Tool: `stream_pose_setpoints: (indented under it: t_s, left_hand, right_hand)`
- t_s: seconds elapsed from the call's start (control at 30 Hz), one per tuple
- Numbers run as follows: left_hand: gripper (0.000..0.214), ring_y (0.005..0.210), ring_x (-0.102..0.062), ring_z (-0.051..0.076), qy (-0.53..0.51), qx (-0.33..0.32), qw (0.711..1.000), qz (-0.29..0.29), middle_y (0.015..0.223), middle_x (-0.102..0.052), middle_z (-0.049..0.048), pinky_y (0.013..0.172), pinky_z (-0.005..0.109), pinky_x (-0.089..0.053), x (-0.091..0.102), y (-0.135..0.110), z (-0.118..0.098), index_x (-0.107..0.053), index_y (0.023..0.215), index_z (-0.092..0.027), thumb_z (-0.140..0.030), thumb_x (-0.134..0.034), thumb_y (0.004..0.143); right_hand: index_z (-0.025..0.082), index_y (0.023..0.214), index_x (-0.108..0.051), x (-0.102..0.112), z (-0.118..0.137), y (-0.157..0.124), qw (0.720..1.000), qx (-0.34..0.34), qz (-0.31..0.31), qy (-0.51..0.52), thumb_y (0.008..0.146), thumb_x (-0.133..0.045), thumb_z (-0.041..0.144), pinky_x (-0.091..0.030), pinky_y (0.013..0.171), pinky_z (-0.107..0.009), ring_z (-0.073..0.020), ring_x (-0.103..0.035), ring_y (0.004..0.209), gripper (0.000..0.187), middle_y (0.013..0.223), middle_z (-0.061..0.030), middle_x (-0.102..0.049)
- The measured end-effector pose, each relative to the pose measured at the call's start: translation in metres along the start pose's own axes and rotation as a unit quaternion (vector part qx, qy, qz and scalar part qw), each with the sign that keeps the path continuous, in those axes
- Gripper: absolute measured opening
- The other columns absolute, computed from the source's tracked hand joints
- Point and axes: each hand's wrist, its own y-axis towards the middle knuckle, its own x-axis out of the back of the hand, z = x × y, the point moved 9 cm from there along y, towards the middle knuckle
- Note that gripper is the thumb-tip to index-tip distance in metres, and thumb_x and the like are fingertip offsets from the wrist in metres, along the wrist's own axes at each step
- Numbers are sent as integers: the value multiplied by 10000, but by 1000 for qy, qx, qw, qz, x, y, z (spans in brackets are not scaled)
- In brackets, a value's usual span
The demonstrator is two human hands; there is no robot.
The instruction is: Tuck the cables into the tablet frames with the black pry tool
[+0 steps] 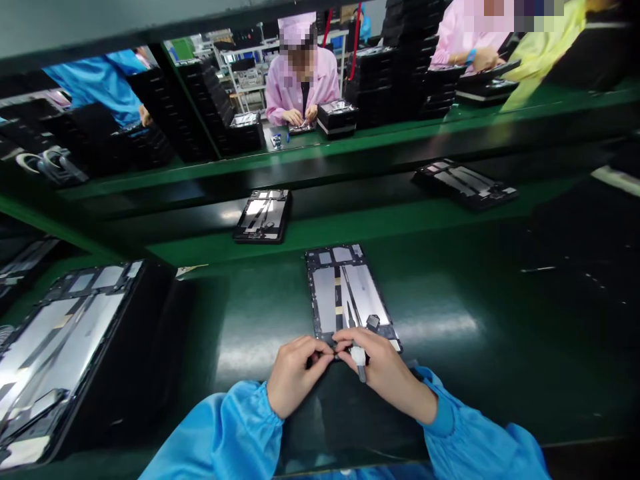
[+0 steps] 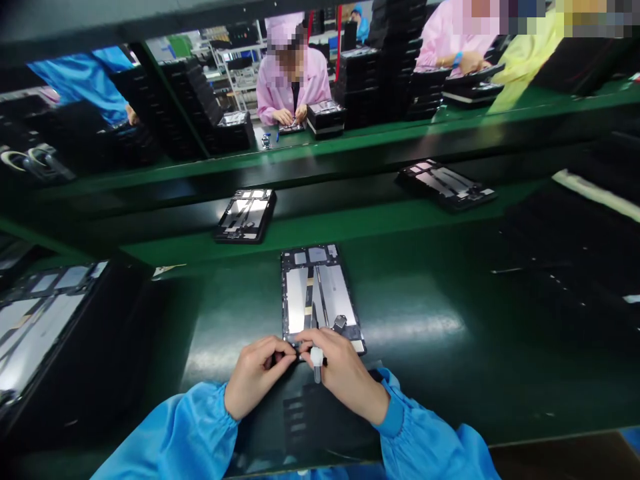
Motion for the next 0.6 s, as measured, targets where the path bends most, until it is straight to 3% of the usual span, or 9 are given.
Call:
stream_pose_setpoints:
  t_s: [0.17, 0.27, 0.43, 0.5, 0.6]
  left_hand:
    - [137, 703, -588, 132, -12, -8, 1000, 15, 788, -661, 7, 671, 241, -479, 0, 0, -1, -682, 1008, -213, -275, -571, 958]
    - [150, 805, -600, 160, 9, -19, 999, 26, 852, -657, 31, 731, 275, -483, 0, 1, -4, -693, 929, -208, -280, -565, 959]
    - [126, 772, -592, 144, 14, 45, 997, 55, 832, -605, 16, 696, 251, -492, -5, 1, 4, -679, 843, -210, -268, -606, 929]
    - [119, 776, -586, 145, 56, 15, 997, 53, 835, -598, 17, 689, 249, -484, -5, -2, -1, -675, 865, -210, -256, -594, 940]
    - [190, 801, -573, 166, 198, -101, 974, 49, 913, -620, 48, 685, 282, -465, -4, -13, -19, -663, 1050, -208, -217, -481, 995]
  right_hand:
    - [232, 1070, -607, 1, 1, 1, 1000, -14, 11, 4, 919, -571, 143, -528, 793, -331, -209, -668, 870, 179, 913, -36, -698]
    - [239, 1110, -586, 0, 1, 1, 999, -21, 31, 9, 920, -566, 133, -522, 827, -344, -217, -664, 905, 219, 893, -27, -697]
    - [255, 1142, -558, -3, -1, -1, 998, -40, 43, 4, 914, -539, 99, -522, 848, -369, -231, -645, 937, 277, 901, -24, -682]
    - [256, 1148, -557, -3, -1, -2, 999, -42, 35, -4, 907, -528, 88, -527, 846, -381, -234, -643, 914, 296, 892, -25, -674]
    - [257, 1151, -562, -4, 0, -3, 999, -34, 24, -9, 897, -516, 79, -531, 854, -392, -238, -642, 913, 313, 891, -32, -662]
